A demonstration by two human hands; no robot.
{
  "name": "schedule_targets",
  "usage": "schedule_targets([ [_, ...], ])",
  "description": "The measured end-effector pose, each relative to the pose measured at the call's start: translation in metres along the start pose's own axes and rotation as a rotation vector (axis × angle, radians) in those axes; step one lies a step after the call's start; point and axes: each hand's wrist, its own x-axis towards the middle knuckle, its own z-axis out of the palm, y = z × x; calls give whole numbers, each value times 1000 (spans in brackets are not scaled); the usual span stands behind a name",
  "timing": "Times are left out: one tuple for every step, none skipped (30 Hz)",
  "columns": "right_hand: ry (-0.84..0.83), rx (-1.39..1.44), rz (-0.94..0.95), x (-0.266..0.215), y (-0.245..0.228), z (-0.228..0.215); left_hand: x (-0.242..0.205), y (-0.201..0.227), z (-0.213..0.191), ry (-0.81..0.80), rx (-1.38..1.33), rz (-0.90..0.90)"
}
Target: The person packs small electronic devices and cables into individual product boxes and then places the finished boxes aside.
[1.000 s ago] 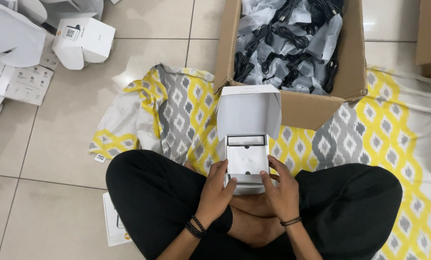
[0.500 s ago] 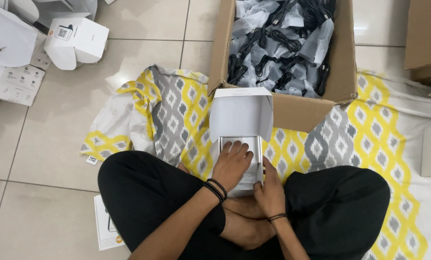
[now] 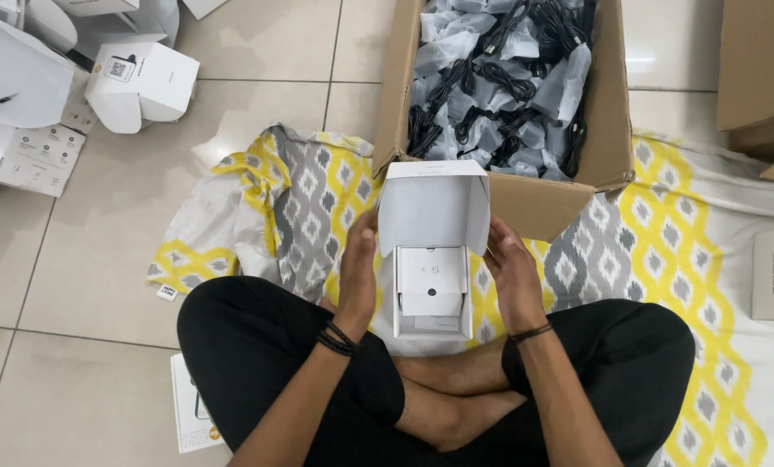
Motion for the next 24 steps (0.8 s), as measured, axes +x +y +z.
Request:
schedule_targets([
  [-26, 83, 39, 6, -5, 3, 8, -15, -5, -148, -244, -205],
  [-27, 83, 38, 5, -3, 2, 5, -7, -7, -148, -244, -203],
  [3, 85, 93, 3, -1, 1, 1, 1, -9, -146, -204, -236],
  [34, 87, 148, 2, 1, -1, -3, 8, -10, -145, -164, -268],
  [33, 86, 149, -7, 7, -4, -13, 2, -11, -144, -164, -269],
  [57, 90, 153, -15, 12, -7, -22, -5, -13, -111, -193, -340],
  [79, 93, 152, -22, 17, -10, -30, -10, -15, -78, -222, -405],
  [77, 93, 149, -27, 19, -9, -34, -13, -16, -77, -223, -402],
  [74, 86, 159, -35, 22, -10, -41, -17, -17, -88, -226, -432],
  [71, 79, 168, -43, 25, -11, -48, -21, -17, -100, -229, -462],
  [74, 78, 167, -46, 28, -13, -49, -21, -16, -103, -230, -462],
  [78, 66, 187, -50, 31, -15, -49, -22, -15, -135, -186, -469],
  [77, 56, 207, -53, 35, -15, -51, -23, -15, -163, -141, -474],
  [76, 56, 207, -53, 33, -15, -49, -21, -14, -161, -141, -473],
  [83, 39, 219, -53, 32, -14, -48, -19, -14, -149, -141, -480],
  [90, 22, 231, -53, 30, -14, -47, -17, -14, -137, -141, -486],
  [88, 22, 229, -54, 23, -11, -46, -9, -15, -137, -142, -483],
  [75, -4, 214, -55, 16, -8, -46, -1, -15, -124, -85, -458],
  [65, -31, 201, -57, 9, -6, -46, 7, -14, -114, -30, -435],
  [67, -32, 199, -58, 9, -6, -46, 6, -13, -116, -31, -435],
  [55, -72, 201, -58, 8, -5, -46, 6, -12, -153, -50, -432],
  [42, -111, 203, -59, 8, -5, -46, 5, -12, -191, -68, -429],
  [41, -112, 204, -59, 12, -6, -47, -3, -12, -189, -69, -430],
  [51, -147, 226, -60, 16, -7, -48, -11, -12, -189, -59, -416],
])
